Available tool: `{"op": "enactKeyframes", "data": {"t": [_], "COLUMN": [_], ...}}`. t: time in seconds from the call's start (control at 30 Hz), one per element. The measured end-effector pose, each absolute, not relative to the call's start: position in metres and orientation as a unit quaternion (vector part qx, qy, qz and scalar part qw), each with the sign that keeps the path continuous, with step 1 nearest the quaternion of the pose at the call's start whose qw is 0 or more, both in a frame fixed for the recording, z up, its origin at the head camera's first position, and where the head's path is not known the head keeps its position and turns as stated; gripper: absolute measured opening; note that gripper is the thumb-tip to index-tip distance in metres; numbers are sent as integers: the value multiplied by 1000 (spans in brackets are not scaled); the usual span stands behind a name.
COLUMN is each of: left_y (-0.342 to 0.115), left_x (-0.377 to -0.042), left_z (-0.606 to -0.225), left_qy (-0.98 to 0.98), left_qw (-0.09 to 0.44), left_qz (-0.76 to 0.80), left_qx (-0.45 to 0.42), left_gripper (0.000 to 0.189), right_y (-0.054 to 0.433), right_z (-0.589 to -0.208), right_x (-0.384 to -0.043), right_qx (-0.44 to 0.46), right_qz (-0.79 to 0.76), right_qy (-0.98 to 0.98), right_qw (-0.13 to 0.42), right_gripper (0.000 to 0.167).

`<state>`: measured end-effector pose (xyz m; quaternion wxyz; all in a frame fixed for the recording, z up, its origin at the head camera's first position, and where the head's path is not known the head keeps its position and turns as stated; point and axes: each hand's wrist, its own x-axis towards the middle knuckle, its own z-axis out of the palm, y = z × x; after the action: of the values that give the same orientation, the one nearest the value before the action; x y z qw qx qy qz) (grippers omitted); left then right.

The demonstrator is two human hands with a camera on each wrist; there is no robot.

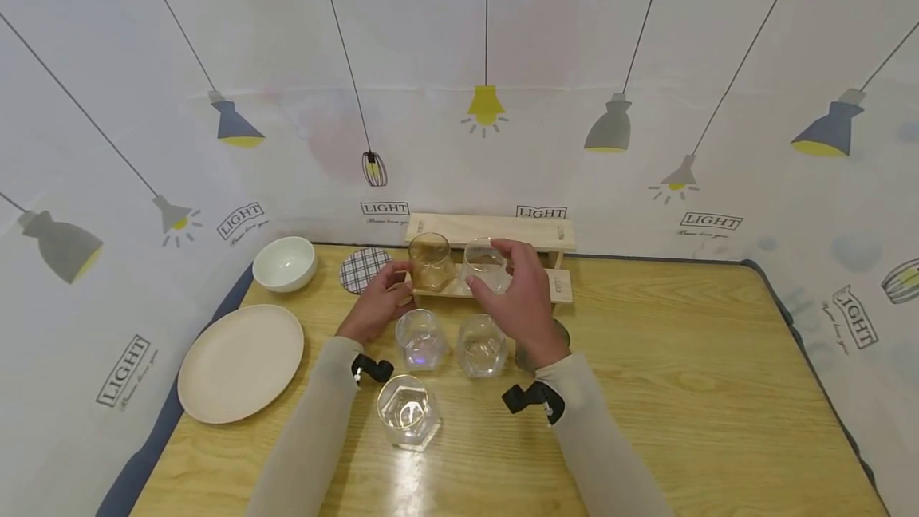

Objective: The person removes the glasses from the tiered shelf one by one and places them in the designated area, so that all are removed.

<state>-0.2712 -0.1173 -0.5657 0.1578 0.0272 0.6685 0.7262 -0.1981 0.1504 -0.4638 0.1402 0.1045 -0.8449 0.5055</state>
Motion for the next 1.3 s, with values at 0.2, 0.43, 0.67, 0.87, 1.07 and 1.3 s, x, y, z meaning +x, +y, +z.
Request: {"op": "enactKeyframes", "data": {"t": [0.2, 0.43, 0.67, 0.87, 1.07, 1.3], "left_y": [-118, -118, -118, -119, -120, -119], "left_x": [-272, -273, -273, -273, -271, -271], "left_z": [-565, -566, -566, -565, -564, -564], "left_qy": [668, 667, 672, 670, 673, 671], "left_qw": [161, 162, 159, 164, 157, 161], "left_qz": [726, 726, 723, 723, 723, 724], "left_qx": [25, 26, 28, 29, 28, 27], "left_gripper": [39, 39, 39, 39, 39, 40], "right_y": [155, 159, 161, 163, 162, 166], "right_z": [-464, -474, -481, -483, -471, -456], "right_x": [-218, -236, -241, -241, -233, -212], "right_qx": [35, 17, 22, 20, 25, 18], "right_qz": [501, 471, 448, 452, 467, 496], "right_qy": [-862, -882, -894, -892, -884, -868], "right_qw": [74, -13, -15, -10, 10, 9], "right_gripper": [80, 93, 87, 87, 84, 88]}}
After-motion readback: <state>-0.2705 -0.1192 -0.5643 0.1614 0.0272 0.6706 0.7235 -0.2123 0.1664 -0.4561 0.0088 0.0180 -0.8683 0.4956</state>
